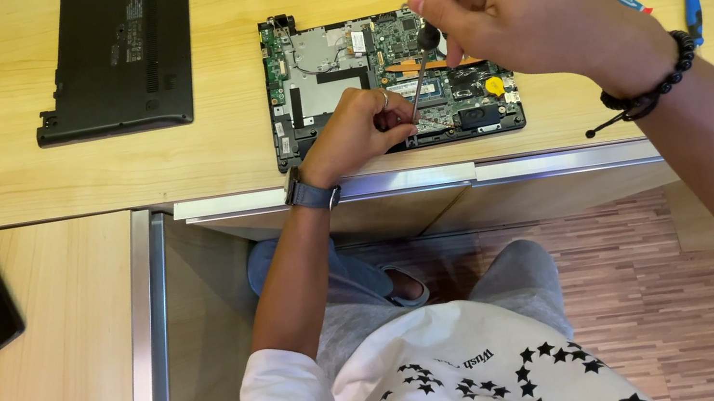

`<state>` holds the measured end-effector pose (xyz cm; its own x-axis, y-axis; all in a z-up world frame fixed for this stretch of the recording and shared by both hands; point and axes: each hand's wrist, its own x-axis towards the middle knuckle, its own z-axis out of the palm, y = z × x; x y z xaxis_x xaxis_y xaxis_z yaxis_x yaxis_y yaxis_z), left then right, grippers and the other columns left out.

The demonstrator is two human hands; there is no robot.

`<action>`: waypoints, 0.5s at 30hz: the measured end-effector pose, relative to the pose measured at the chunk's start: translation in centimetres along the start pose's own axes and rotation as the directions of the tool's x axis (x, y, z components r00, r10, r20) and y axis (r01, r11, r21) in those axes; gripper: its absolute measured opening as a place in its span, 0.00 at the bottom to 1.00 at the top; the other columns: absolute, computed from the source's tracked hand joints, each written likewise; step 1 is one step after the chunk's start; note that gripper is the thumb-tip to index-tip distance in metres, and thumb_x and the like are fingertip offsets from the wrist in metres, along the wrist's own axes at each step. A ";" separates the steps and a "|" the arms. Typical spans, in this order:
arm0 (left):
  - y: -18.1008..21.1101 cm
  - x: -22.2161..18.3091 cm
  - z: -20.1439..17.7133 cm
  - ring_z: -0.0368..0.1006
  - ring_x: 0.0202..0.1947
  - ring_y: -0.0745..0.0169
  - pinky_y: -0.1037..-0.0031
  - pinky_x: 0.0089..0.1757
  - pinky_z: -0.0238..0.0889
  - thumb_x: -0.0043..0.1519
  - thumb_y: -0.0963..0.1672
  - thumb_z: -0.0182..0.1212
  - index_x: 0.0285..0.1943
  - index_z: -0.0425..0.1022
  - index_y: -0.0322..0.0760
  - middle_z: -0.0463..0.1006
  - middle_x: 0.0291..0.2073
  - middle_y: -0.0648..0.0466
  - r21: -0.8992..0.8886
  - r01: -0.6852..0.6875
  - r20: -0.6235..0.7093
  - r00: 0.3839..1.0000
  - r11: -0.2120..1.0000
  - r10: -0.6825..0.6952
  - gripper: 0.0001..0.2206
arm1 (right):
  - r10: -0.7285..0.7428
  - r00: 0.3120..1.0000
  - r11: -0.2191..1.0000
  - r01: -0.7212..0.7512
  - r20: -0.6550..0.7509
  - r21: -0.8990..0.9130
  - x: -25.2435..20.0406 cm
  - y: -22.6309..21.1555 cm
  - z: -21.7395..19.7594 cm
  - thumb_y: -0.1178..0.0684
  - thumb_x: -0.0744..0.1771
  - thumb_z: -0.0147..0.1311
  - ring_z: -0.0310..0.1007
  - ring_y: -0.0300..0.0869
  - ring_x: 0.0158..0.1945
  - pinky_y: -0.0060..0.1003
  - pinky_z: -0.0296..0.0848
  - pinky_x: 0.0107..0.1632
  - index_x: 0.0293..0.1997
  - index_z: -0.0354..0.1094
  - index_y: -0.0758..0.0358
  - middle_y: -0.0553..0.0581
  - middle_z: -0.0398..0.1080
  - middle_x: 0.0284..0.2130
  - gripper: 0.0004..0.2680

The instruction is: A person is seen unscrewing components of a laptop and then using a cloth to dust the internal hardware.

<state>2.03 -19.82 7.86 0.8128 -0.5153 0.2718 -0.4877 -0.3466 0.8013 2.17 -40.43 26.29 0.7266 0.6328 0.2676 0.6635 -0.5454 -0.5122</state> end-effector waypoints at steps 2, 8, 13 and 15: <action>0.0 0.3 0.3 0.69 0.25 0.72 0.77 0.31 0.63 0.59 0.39 0.71 0.33 0.80 0.39 0.79 0.25 0.59 0.008 -0.024 -0.012 1.000 1.000 0.024 0.04 | -0.018 1.000 0.999 0.018 -0.002 -0.028 0.2 0.7 0.2 0.55 0.74 0.59 0.80 0.34 0.29 0.32 0.68 0.41 0.41 0.60 0.65 0.50 0.73 0.18 0.09; 0.3 0.4 0.2 0.75 0.31 0.72 0.76 0.36 0.66 0.63 0.39 0.66 0.29 0.75 0.37 0.82 0.27 0.57 0.026 -0.102 0.016 0.995 0.994 0.102 0.09 | -0.266 0.961 0.902 0.222 -0.072 -0.370 0.2 4.5 0.3 0.49 0.72 0.74 0.69 0.49 0.35 0.44 0.68 0.41 0.56 0.60 0.72 0.60 0.70 0.29 0.20; 0.0 0.5 0.3 0.81 0.34 0.69 0.76 0.38 0.72 0.62 0.38 0.65 0.32 0.80 0.35 0.85 0.31 0.56 0.015 -0.095 0.024 0.995 0.995 0.095 0.05 | -0.247 0.966 0.937 0.257 0.072 -0.235 0.6 2.0 -1.4 0.55 0.75 0.60 0.75 0.48 0.32 0.43 0.66 0.42 0.57 0.65 0.70 0.58 0.73 0.24 0.10; -0.4 0.4 0.5 0.82 0.36 0.68 0.76 0.40 0.73 0.62 0.38 0.64 0.32 0.79 0.35 0.86 0.33 0.54 0.014 -0.117 0.020 0.993 0.993 0.117 0.06 | -0.276 0.925 0.925 0.329 0.261 -0.189 0.7 1.2 -2.4 0.59 0.74 0.38 0.59 0.53 0.20 0.48 0.58 0.41 0.61 0.62 0.77 0.63 0.70 0.38 0.12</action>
<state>2.36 -20.24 7.41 0.7437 -0.5677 0.3531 -0.5841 -0.2950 0.7561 3.88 -41.97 27.87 0.4429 0.8792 0.1758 0.8867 -0.4004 -0.2313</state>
